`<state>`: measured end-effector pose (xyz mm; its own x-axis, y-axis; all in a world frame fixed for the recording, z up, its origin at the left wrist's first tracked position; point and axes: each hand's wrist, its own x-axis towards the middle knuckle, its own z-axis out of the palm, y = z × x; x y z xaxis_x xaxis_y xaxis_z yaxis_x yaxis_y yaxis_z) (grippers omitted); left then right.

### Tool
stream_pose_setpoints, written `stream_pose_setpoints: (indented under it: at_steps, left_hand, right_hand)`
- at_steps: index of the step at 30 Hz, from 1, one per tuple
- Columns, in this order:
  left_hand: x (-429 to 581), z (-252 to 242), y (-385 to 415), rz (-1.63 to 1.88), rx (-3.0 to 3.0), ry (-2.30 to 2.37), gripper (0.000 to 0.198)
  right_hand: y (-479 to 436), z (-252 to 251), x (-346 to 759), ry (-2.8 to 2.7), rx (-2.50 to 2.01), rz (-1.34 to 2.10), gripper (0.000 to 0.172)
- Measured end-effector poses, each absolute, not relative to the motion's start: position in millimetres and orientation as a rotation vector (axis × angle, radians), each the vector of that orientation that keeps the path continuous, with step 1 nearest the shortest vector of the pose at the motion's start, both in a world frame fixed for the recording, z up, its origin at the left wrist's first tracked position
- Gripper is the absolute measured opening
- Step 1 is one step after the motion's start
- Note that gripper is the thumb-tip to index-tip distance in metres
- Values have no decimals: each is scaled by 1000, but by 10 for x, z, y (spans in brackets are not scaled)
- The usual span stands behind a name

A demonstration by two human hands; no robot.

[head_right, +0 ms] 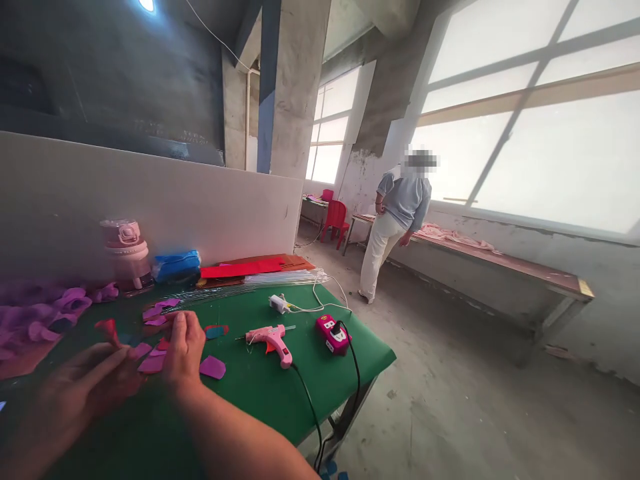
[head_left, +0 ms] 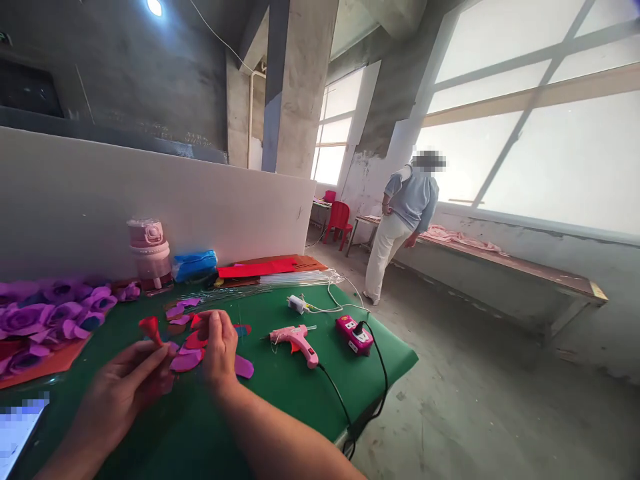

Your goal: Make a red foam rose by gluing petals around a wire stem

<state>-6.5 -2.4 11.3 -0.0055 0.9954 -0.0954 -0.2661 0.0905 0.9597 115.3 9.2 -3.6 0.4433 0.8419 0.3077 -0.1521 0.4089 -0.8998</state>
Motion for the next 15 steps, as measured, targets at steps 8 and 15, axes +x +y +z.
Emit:
stream_pose_setpoints:
  at_steps: [8,15]
  left_hand:
    - [-98,368,-126,1307,1031,796,28]
    - [-147,662,-219,1199,1117,761,28]
  right_hand:
    - [165,-157,1181,-926,-980,684,35]
    - [174,-231,1101,-947,-960,855,29]
